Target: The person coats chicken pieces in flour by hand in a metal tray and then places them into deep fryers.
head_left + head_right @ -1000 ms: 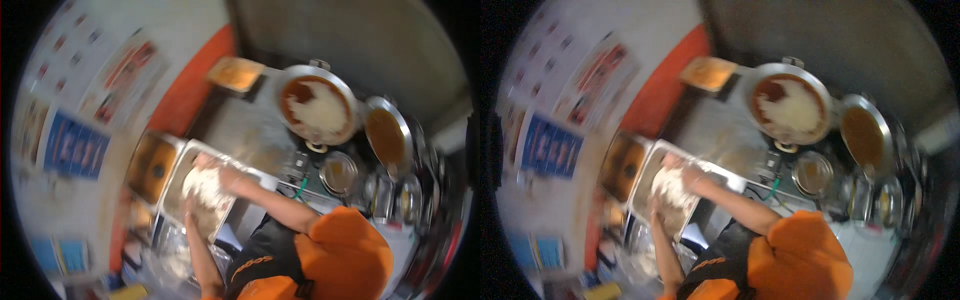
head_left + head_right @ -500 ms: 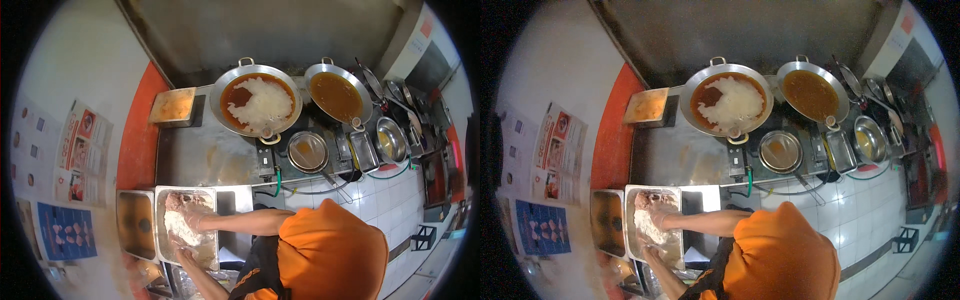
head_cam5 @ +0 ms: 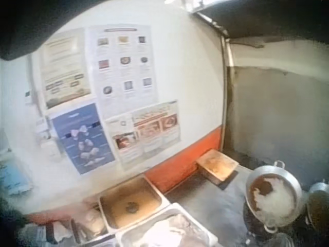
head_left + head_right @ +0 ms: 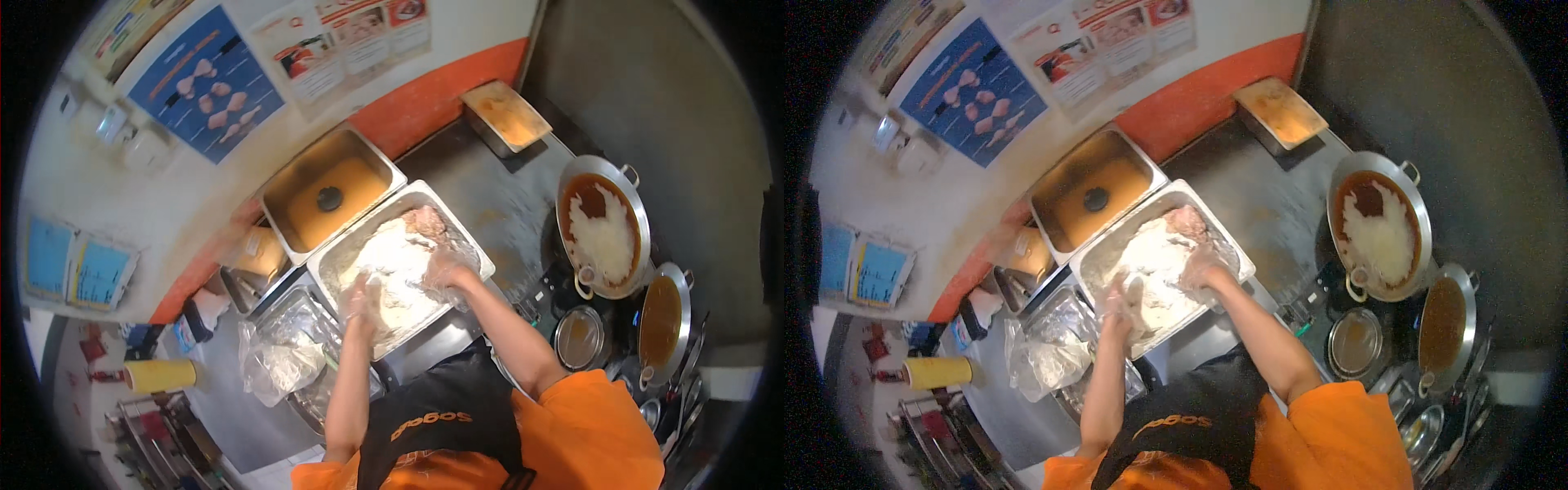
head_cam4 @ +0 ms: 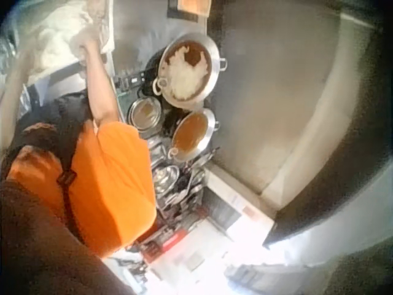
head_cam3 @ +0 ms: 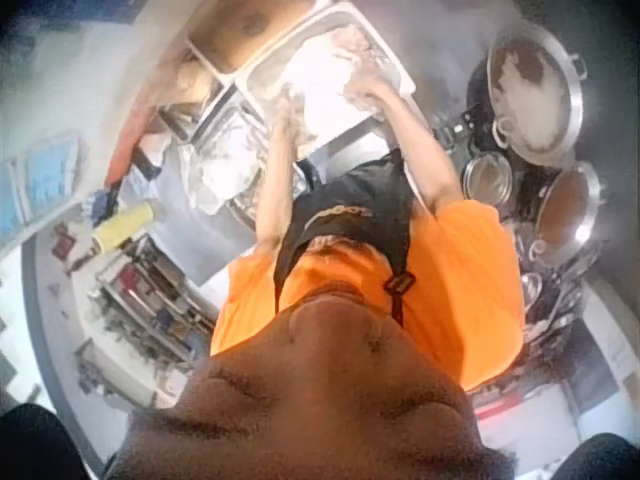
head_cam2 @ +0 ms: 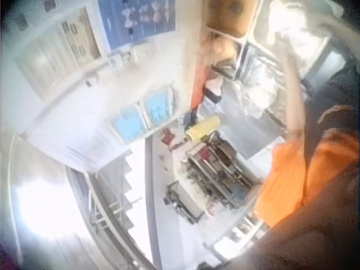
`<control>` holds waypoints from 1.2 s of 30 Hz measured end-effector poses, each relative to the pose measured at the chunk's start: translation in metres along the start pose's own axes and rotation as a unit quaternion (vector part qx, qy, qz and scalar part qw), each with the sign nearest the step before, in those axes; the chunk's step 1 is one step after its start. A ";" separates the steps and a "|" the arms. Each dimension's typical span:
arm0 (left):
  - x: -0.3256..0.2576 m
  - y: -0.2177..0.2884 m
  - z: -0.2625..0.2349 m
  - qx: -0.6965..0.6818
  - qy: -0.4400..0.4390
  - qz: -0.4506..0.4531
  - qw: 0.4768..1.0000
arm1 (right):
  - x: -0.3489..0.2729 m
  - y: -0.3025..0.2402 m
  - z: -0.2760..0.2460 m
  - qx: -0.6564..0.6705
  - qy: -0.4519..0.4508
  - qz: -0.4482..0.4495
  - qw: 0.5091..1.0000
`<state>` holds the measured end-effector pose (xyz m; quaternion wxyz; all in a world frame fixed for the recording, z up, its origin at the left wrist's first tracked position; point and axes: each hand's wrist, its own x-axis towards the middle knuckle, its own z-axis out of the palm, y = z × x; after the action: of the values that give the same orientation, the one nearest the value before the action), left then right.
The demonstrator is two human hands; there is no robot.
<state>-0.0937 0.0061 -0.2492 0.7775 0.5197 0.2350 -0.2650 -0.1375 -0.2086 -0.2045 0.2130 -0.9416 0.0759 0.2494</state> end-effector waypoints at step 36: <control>-0.006 0.004 0.020 0.363 0.024 -0.035 0.931 | -0.011 -0.069 -0.010 0.454 0.174 0.059 0.872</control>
<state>-0.0936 -0.0097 -0.2357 0.5197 0.7642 0.1592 -0.3471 -0.1259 -0.1507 -0.1658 0.5852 -0.7633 0.2719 0.0313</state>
